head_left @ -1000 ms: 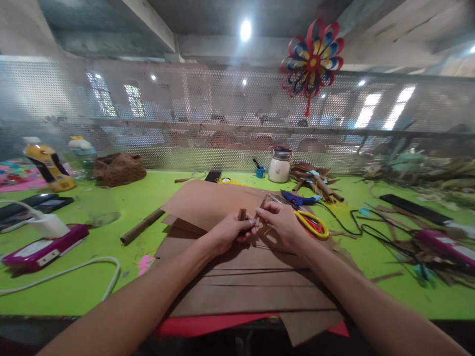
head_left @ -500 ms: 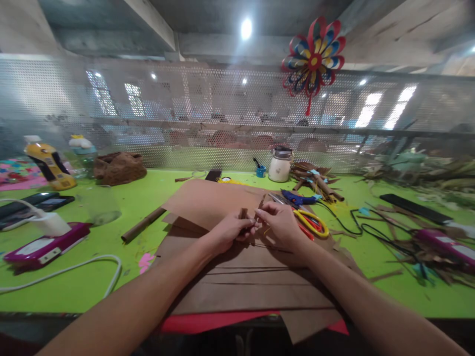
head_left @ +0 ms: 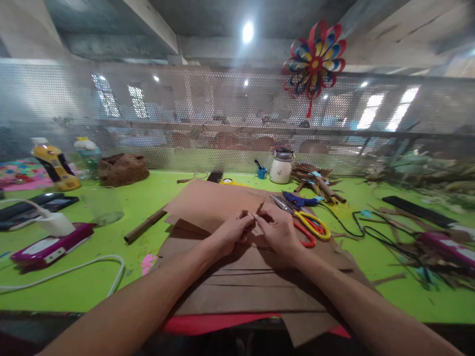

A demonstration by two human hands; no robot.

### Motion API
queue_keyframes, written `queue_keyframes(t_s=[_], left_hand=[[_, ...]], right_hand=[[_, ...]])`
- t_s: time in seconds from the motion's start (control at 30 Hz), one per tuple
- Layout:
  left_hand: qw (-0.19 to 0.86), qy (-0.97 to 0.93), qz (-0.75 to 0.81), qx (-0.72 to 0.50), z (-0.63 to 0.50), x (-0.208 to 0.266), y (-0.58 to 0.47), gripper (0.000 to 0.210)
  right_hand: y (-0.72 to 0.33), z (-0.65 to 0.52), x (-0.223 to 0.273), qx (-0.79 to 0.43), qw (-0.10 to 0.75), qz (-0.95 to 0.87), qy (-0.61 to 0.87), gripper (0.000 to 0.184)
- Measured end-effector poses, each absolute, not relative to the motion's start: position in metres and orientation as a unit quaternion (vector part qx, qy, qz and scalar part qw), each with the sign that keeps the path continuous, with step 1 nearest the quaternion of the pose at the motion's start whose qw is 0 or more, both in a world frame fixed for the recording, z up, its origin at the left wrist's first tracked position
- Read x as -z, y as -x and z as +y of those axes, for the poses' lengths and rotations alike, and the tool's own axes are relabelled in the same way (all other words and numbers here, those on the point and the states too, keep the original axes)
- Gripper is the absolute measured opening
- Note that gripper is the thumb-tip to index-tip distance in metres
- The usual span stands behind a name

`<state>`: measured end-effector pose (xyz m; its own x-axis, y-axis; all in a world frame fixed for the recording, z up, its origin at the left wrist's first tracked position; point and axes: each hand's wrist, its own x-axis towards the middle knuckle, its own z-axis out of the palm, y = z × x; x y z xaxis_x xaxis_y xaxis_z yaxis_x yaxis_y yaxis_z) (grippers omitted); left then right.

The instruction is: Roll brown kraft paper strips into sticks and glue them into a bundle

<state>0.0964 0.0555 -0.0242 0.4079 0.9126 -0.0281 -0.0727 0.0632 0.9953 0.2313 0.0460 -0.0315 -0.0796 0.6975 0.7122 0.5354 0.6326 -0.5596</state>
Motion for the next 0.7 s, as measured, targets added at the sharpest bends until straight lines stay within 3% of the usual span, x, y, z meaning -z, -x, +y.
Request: queue_keyframes(t_s=[0.2,0.47,0.7], left_hand=[[0.651,-0.554,0.339,-0.392,0.057,0.025,-0.093,0.019],[0.659,-0.557,0.321,-0.391,0.056,0.026,-0.093,0.012],[0.636,-0.571,0.335,-0.396,0.055,0.027,-0.095,0.015]], right_hand=[[-0.23,0.044,0.03,-0.044,0.531,-0.733,0.423,0.018],[-0.235,0.053,0.024,-0.295,0.559,-0.633,0.448,0.026],[-0.236,0.056,0.025,-0.334,0.574,-0.602,0.444,0.026]])
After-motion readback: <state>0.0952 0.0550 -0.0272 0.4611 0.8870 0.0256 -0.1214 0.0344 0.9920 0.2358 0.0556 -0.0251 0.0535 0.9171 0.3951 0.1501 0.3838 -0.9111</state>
